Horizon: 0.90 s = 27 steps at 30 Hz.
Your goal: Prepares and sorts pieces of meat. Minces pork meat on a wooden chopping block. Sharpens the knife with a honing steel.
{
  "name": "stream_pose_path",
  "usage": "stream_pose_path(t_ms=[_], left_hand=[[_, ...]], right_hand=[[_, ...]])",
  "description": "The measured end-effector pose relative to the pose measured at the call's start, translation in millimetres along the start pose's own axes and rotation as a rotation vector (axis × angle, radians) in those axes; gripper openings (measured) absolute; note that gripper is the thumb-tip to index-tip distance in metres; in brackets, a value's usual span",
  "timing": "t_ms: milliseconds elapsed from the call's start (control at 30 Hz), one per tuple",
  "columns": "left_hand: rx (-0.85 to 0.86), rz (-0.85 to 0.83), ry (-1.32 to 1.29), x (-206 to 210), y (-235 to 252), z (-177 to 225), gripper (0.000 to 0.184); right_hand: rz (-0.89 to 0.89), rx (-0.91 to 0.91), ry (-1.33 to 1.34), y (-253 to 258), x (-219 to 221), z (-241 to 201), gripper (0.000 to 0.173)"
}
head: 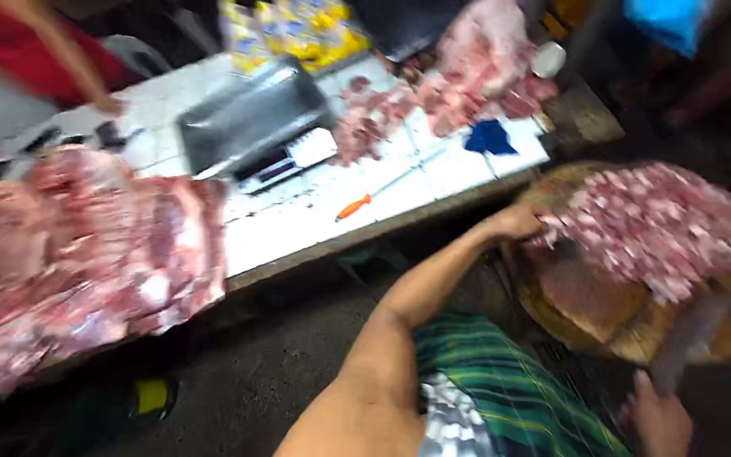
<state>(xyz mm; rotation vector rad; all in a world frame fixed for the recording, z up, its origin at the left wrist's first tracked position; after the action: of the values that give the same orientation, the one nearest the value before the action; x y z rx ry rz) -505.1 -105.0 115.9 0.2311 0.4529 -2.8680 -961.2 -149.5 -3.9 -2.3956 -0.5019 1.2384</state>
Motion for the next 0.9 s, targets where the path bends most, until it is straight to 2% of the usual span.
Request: stream_pose_path(t_ms=[67,167,233,300,400,500,600,700,767,833,900], left_hand=[[0.03,-0.05,-0.01,64,10,11,0.028],[-0.007,-0.113,-0.073,142,26,14,0.029],[-0.103,-0.134,-0.071,179,30,-5,0.028],[-0.207,-0.143,-0.036,201,35,-48,0.029],[-0.294,-0.074,0.049,207,39,-112,0.037],[-0.339,-0.014,0.026,196,31,-123,0.036],[-0.387,0.015,0.012,186,26,-129,0.03],[-0.425,0.088,0.026,175,24,-137,0.032],[-0.446,0.134,0.048,171,22,-134,0.035],[-0.451,0.156,0.063,169,22,-137,0.034],[-0.449,0.16,0.05,169,21,-138,0.029]], right_hand=[[0.036,0.024,-0.013,-13,-10,-1,0.072],[-0.015,0.064,0.026,-12,-13,6,0.064],[-0.041,0.089,0.047,-14,-9,24,0.066],[-0.041,0.084,0.013,-16,-6,39,0.071],[-0.033,0.032,-0.101,-28,-10,45,0.072],[0.018,-0.074,-0.152,-50,-22,22,0.063],[0.175,-0.311,-0.13,-70,-35,-20,0.053],[0.364,-0.56,-0.108,-81,-42,-64,0.055],[0.39,-0.629,-0.111,-72,-32,-76,0.055],[0.252,-0.521,-0.187,-50,-8,-62,0.054],[-0.031,-0.237,-0.326,-28,14,-35,0.061]])
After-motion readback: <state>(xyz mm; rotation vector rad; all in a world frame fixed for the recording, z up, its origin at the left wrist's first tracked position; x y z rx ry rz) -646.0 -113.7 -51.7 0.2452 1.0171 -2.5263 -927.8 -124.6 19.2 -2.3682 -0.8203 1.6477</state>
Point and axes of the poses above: each hand's wrist, its own y-axis towards the middle knuckle, its own x-axis out of the palm, z = x × y, the point moved 7 cm from there along y, towards the middle knuckle, and after that the axes turned 8 degrees about -y, right-handed, at the moved point
